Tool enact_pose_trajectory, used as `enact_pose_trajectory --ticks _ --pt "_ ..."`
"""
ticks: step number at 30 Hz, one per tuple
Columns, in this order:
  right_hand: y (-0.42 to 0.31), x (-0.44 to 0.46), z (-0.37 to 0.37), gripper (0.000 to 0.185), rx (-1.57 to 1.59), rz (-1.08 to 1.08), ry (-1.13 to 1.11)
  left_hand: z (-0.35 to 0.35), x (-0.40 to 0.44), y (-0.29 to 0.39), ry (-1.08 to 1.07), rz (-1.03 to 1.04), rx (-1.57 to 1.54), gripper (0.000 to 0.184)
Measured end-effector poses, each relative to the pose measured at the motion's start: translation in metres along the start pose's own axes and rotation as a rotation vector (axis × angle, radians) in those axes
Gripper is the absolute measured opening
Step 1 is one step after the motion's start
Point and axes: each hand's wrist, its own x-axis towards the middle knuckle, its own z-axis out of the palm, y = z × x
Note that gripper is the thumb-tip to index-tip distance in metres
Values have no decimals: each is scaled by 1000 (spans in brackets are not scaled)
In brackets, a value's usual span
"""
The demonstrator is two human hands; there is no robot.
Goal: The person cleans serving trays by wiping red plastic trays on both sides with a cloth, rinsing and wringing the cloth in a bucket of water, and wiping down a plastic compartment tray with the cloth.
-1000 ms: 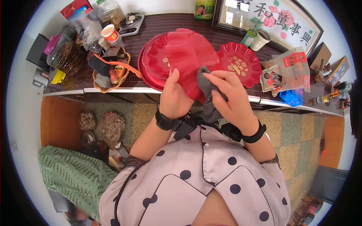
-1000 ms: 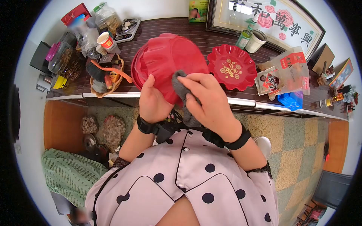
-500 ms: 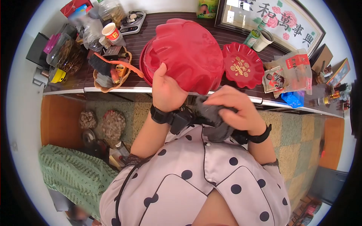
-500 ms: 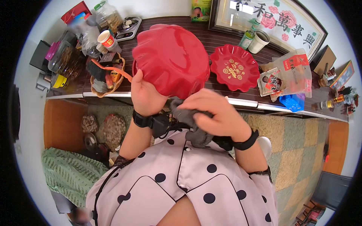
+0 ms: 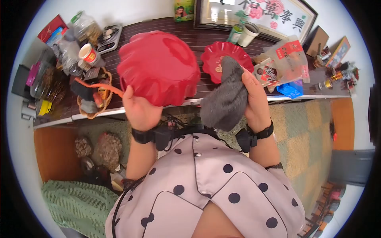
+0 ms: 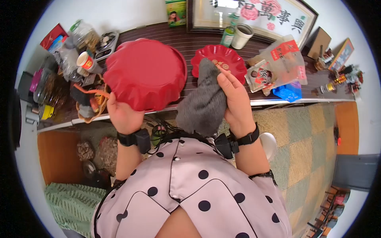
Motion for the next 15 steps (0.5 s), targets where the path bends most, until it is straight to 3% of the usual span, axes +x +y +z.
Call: enact_pose_trajectory --ticks 1,3,5,9,11,12,13,15 --pt "-2 0 -8 39 -11 -13 17 0 -1 1 39 12 12 45" --pt "-7 -1 -25 45 275 5 92 0 -2 1 65 27 23 46" --pt "-11 -5 -49 49 359 7 33 -1 -2 1 86 46 31 47" --pt "-2 -22 -48 41 551 20 284 -6 2 0 46 5 47 46" --pt "-5 -32 -34 36 576 169 362 -7 5 -2 67 -21 33 45" --pt "-10 -34 -33 38 616 181 160 -6 6 -2 64 -26 36 45" --pt "-14 -37 -29 38 618 173 160 -3 5 -3 58 -27 34 45" --pt "-28 -44 -14 43 -31 -1 334 2 6 -6 46 -27 30 45"
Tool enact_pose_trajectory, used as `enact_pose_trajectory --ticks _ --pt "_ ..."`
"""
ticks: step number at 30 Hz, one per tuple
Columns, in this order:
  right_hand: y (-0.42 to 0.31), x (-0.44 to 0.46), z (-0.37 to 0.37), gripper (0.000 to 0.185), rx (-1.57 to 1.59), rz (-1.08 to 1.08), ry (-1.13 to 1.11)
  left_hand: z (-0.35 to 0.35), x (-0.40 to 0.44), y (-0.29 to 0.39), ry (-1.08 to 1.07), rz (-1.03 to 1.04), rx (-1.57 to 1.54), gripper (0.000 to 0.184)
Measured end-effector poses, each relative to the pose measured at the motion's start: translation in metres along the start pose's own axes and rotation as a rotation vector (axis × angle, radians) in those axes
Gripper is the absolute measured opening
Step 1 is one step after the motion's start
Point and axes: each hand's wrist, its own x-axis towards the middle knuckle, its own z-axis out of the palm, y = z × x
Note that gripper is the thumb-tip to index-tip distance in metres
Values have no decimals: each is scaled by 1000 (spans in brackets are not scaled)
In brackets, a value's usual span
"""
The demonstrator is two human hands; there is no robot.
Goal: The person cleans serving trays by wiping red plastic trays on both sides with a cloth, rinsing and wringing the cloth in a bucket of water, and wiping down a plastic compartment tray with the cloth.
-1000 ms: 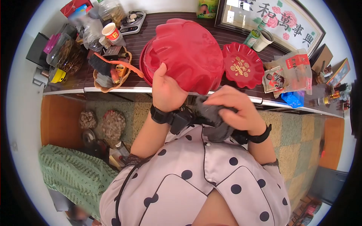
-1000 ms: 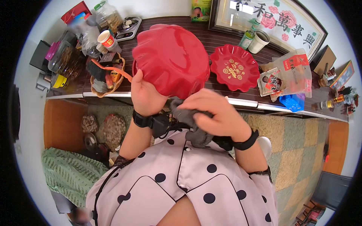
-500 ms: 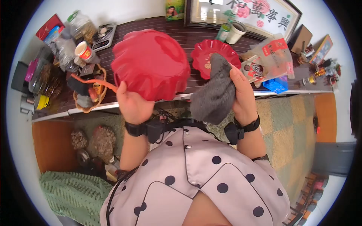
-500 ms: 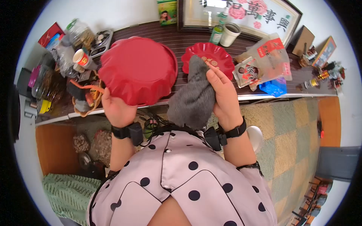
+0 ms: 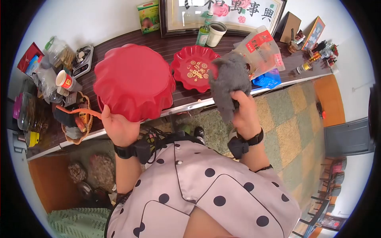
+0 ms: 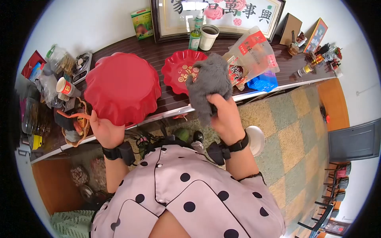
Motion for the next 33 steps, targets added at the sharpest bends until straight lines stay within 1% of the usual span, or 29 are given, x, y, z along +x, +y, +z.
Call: enact_pose_trajectory --ticks 1,2,3,4,5,6,8,10,12,13,14,15,16,17,19,20,22,24,25,28,29,31,32,33 --pt "3 1 -4 45 -117 -122 12 3 -1 -1 42 12 33 48" --pt "0 0 -6 45 -119 -122 6 5 -2 -1 88 30 67 51" --pt "-2 -2 -9 47 -269 -172 -23 4 -3 -2 92 40 69 51" --pt "-4 -3 -12 49 -414 -217 -58 0 -3 -2 -3 -18 -5 52" --pt "-4 -1 -16 54 -404 -221 -109 -3 -3 1 -96 -68 -68 53" --pt "-3 1 -14 54 -388 -202 -141 -2 -4 3 -82 -40 -41 53" --pt "-1 3 -4 59 -346 -243 -207 1 -3 0 -16 -37 -43 55" --pt "8 5 1 61 -344 -258 -225 2 -4 0 -12 -5 -21 55" --pt "15 6 4 62 -388 -339 -253 0 -5 2 -11 6 -13 55" --pt "17 5 14 57 -362 -370 -243 -1 -5 2 -42 3 -44 59" --pt "19 6 18 57 -358 -365 -246 -2 -5 2 -74 -3 -78 62" --pt "21 6 21 53 -361 -373 -192 -1 -4 3 -78 -9 -92 64" --pt "21 7 23 50 -366 -381 -137 -2 -4 2 -76 -10 -93 64" --pt "22 9 24 50 -367 -380 -135 -5 -5 3 -92 -11 -93 65" --pt "23 12 28 42 -360 -494 -50 -6 -5 4 -105 -10 -91 65" --pt "23 13 27 42 -358 -488 -53 -5 -4 4 -96 -35 -121 66" --pt "24 15 27 38 -532 -572 42 -3 -5 4 -75 -47 -141 66" --pt "28 13 31 37 -564 -588 29 1 -5 1 87 -70 -101 65" --pt "29 13 32 36 -599 -621 29 4 -4 -1 47 -65 -100 63" --pt "42 14 33 32 -644 -666 -34 5 -4 -5 42 -89 -144 63" --pt "44 12 35 32 -646 -665 -31 8 -4 -8 43 -92 -145 63" --pt "49 8 42 28 -803 -663 -125 13 -4 -12 -31 -100 -109 64" --pt "53 8 45 28 -802 -664 -124 14 -5 -15 -32 -101 -108 64" --pt "57 9 47 26 -818 -616 -156 14 -7 -18 -48 -116 -121 66"
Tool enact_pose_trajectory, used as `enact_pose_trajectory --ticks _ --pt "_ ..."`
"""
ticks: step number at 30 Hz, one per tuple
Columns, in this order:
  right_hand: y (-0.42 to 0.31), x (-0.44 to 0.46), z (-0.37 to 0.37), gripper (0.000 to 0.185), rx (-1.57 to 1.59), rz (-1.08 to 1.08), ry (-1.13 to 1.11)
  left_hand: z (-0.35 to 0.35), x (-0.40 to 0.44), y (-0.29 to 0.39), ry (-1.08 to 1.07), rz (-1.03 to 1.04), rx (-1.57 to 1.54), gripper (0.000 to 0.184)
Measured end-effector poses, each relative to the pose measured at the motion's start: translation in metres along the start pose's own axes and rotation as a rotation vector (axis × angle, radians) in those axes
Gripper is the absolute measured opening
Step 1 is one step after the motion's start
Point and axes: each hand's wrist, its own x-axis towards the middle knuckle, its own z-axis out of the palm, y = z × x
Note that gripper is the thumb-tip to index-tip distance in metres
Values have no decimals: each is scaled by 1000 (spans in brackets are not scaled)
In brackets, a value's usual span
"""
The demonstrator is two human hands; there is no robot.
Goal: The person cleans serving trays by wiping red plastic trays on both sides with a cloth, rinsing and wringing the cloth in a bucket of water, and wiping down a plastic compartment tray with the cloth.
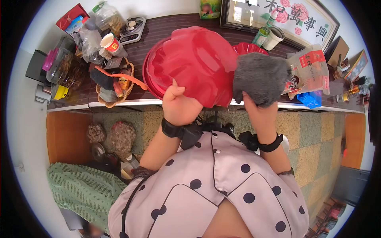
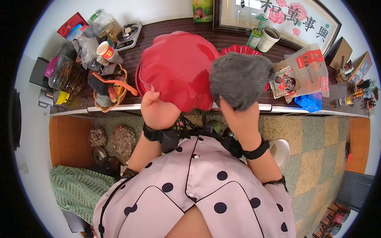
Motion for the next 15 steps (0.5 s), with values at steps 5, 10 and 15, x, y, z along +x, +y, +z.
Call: enact_pose_trajectory --ticks 5,10,15 --pt "-7 0 20 24 24 32 -111 -2 -3 -9 -75 4 91 70" --pt "-10 0 27 22 -29 -149 -204 -9 -8 -14 -125 -37 296 75" --pt "-1 -4 25 22 -199 -438 -204 -20 -11 -9 -197 -65 234 68"
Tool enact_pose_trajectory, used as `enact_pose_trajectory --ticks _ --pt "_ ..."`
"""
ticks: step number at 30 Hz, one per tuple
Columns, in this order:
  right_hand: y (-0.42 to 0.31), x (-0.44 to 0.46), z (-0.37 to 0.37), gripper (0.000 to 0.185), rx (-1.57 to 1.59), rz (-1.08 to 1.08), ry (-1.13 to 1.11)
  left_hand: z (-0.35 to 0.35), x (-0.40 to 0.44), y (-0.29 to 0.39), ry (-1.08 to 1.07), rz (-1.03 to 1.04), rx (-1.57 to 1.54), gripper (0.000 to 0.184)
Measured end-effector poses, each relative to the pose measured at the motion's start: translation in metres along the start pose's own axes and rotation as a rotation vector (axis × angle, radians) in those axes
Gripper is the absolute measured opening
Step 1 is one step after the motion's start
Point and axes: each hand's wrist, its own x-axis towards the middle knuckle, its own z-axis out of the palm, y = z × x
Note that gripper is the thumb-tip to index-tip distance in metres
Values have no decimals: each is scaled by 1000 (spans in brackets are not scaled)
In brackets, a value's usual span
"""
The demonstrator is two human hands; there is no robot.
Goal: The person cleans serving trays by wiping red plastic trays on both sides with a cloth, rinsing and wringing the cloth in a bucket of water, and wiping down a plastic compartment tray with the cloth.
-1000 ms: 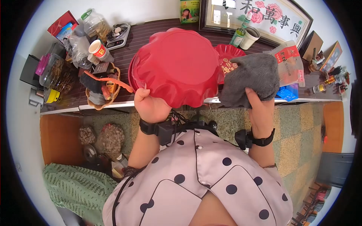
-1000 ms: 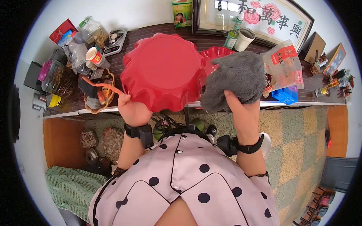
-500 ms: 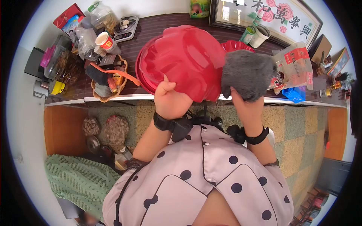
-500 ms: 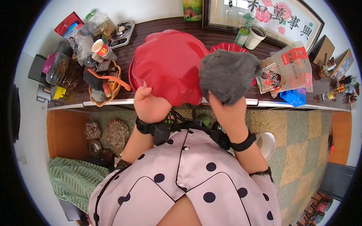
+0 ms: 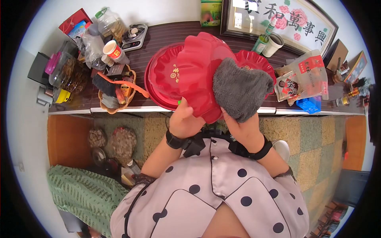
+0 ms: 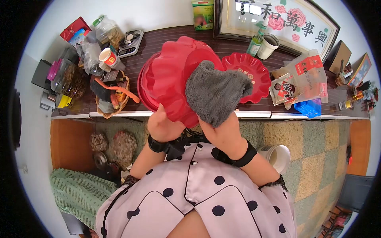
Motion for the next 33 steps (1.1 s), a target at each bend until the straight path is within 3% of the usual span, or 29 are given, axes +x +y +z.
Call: enact_pose_trajectory --ticks 4,11,14,16,18,22,24,31,33 --pt "5 -8 -4 27 -62 -91 -24 -4 -3 11 107 -102 -201 68" --pt "6 -9 -14 36 2 -225 -243 -9 2 16 -21 11 -112 78" --pt "5 -5 -12 40 23 -259 -338 -13 -5 21 80 -136 -82 83" --pt "5 -5 -9 42 39 -255 -385 -12 -9 22 173 -151 149 67" --pt "6 -9 -5 44 30 -278 -424 -10 -10 21 149 -142 211 63" --pt "1 -8 0 46 -13 -281 -412 -2 -15 18 98 -149 329 56" --pt "-12 5 -2 45 18 -271 -272 5 -13 17 29 -147 316 59" --pt "-2 22 -20 40 -121 -304 -143 -17 -35 18 2 -148 308 74" --pt "0 33 -30 34 -108 -148 -17 -18 -38 19 -27 -157 287 76"
